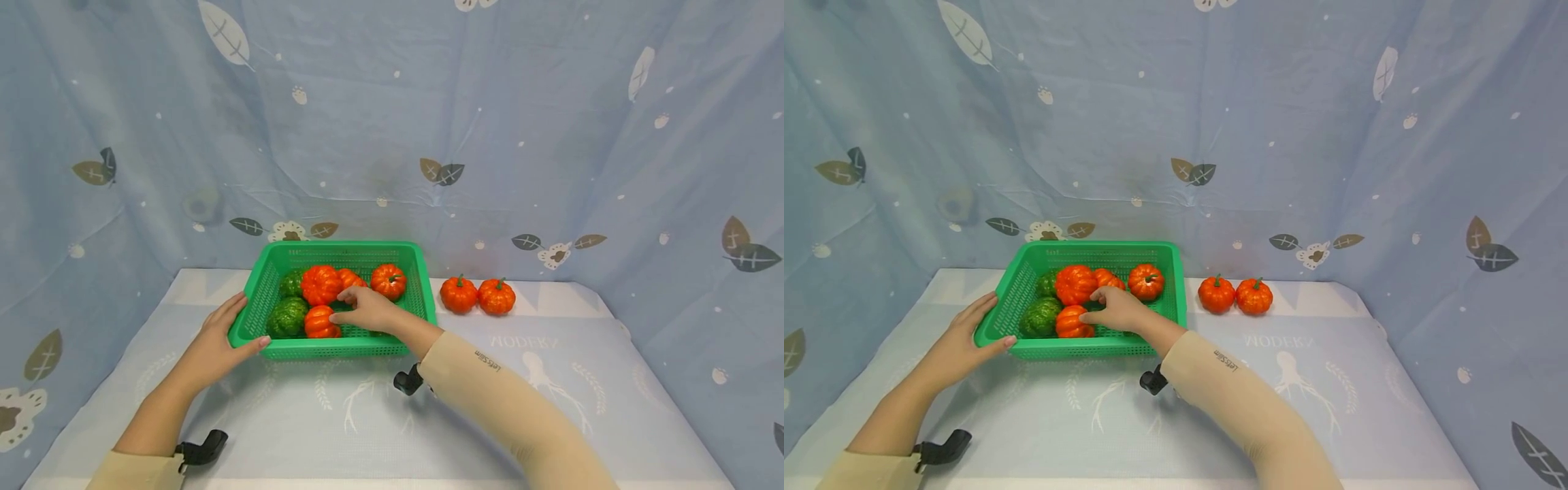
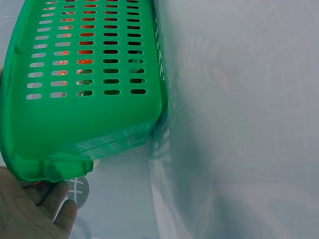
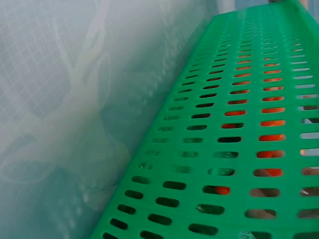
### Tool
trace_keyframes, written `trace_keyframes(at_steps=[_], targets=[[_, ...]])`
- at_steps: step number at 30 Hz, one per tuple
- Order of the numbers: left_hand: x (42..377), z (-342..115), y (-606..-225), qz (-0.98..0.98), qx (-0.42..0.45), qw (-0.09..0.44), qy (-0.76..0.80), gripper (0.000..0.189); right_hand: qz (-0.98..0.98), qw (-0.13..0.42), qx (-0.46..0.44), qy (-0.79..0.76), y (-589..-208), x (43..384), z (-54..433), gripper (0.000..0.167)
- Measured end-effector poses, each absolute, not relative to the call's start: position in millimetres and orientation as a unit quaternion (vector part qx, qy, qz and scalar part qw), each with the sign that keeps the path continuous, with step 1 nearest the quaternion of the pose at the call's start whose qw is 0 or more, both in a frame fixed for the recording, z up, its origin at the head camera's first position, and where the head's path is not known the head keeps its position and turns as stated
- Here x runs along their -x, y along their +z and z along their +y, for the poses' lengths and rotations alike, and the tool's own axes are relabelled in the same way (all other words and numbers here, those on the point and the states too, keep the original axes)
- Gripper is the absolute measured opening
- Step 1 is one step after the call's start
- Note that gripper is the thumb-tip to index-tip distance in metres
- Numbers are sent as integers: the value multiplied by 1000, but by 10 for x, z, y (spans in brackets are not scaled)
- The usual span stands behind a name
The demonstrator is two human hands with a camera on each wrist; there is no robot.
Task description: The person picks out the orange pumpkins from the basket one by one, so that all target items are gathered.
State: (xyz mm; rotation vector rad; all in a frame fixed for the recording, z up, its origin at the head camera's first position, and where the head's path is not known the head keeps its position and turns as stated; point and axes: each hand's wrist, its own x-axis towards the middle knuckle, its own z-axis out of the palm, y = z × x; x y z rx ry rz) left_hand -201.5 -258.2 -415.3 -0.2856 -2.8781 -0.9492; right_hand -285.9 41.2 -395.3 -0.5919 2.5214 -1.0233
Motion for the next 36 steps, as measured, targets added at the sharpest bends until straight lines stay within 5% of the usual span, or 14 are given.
trace_keyframes(at_steps=[17, 36], targets=[[2013, -2585, -4161, -947, 92, 46, -306, 100, 885, 227, 197, -355, -4072, 2887, 282, 75], [2012, -2562, -4146, -945, 92, 47, -310, 99, 881, 216, 201, -371, -4087, 2901, 335, 64]])
